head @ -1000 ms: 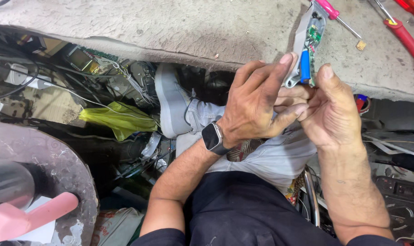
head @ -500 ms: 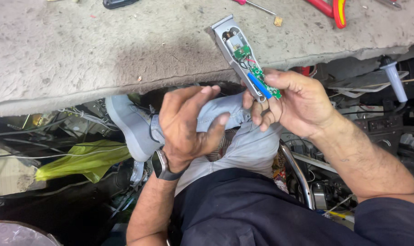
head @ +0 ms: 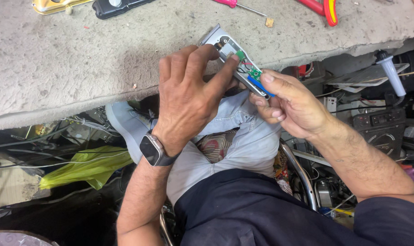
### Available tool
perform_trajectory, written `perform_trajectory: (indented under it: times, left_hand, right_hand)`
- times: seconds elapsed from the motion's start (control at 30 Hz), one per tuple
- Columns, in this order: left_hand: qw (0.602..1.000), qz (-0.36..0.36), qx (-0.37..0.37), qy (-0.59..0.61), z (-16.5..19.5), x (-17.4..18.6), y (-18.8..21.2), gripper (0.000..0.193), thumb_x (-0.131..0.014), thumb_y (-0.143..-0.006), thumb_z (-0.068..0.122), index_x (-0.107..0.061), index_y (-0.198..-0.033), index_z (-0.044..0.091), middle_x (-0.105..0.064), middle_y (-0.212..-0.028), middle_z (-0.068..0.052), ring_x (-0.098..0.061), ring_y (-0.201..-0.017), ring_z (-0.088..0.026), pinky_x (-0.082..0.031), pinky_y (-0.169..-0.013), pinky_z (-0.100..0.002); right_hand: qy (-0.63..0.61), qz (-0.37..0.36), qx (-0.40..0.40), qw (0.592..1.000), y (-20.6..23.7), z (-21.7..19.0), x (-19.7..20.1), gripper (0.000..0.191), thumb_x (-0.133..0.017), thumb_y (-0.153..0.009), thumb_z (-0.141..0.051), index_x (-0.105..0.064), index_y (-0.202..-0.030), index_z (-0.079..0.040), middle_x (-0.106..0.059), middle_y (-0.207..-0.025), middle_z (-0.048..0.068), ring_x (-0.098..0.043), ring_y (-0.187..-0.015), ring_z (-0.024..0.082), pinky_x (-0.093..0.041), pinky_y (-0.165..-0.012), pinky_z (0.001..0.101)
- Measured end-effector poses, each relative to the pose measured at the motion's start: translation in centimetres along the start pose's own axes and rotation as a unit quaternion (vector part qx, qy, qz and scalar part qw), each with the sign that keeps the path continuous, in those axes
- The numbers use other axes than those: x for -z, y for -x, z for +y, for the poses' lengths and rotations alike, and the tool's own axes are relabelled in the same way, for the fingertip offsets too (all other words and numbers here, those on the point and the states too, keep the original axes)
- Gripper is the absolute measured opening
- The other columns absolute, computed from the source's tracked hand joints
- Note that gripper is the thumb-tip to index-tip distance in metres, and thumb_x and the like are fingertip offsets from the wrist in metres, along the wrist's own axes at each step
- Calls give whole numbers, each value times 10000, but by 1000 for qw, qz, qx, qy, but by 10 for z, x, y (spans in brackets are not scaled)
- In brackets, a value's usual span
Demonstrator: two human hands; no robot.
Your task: The person disassembles a small electronic device, uses a soldering iron and screwdriver to remove and reattach components on a circuit board, and reassembles the device casing.
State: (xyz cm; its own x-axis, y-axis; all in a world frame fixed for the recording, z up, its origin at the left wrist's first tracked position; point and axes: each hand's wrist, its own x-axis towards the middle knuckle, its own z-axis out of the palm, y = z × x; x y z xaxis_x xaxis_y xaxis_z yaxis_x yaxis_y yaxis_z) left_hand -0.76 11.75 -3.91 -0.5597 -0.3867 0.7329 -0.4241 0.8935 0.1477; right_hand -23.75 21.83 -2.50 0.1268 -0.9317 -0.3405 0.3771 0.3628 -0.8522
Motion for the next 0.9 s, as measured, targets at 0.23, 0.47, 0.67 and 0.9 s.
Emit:
perform_trajectory:
  times: [0.23, 0.47, 0.67, 0.9]
  left_hand:
    - [996, -43, -4, -79, 12, -1, -7, 288, -634, -1073, 227, -686, -1351, 174, -560, -1207, -47, -528, -1112, -238, -405, -936, -438]
    - [996, -68, 12, -62, 14, 1, -13, 288, -678, -1033, 295, -692, -1299, 186, -559, -1092, -49, -512, -1043, -250, -371, -857, -445]
    - [997, -58, 9, -54, 17, -1, -14, 303, -721, -1035, 316, -680, -1303, 182, -545, -1082, -44, -514, -1036, -246, -358, -849, -442]
    - [995, -55, -13, -85, 20, -8, -4, 430, -681, -1013, 171, -623, -1431, 90, -515, -950, -29, -520, -890, -222, -377, -770, -389]
  right_hand:
    - [48, 3, 11, 999, -1, 1, -1, 395, -570, -1028, -370, -539, -1247, -42, -467, -836, -27, -323, -619, 28, -259, -501, 189]
    - [138, 6, 55, 989, 1, 6, 0, 523, -770, -899, -290, -534, -1284, -26, -447, -810, -72, -326, -625, 16, -250, -504, 196]
    - [159, 15, 61, 985, 1, 6, -4, 540, -789, -870, -292, -566, -1287, -31, -500, -804, -62, -388, -639, 17, -299, -520, 199]
    - [162, 45, 87, 982, 3, 16, -4, 456, -754, -930, -325, -581, -1236, -34, -481, -783, -73, -388, -640, 13, -308, -527, 195]
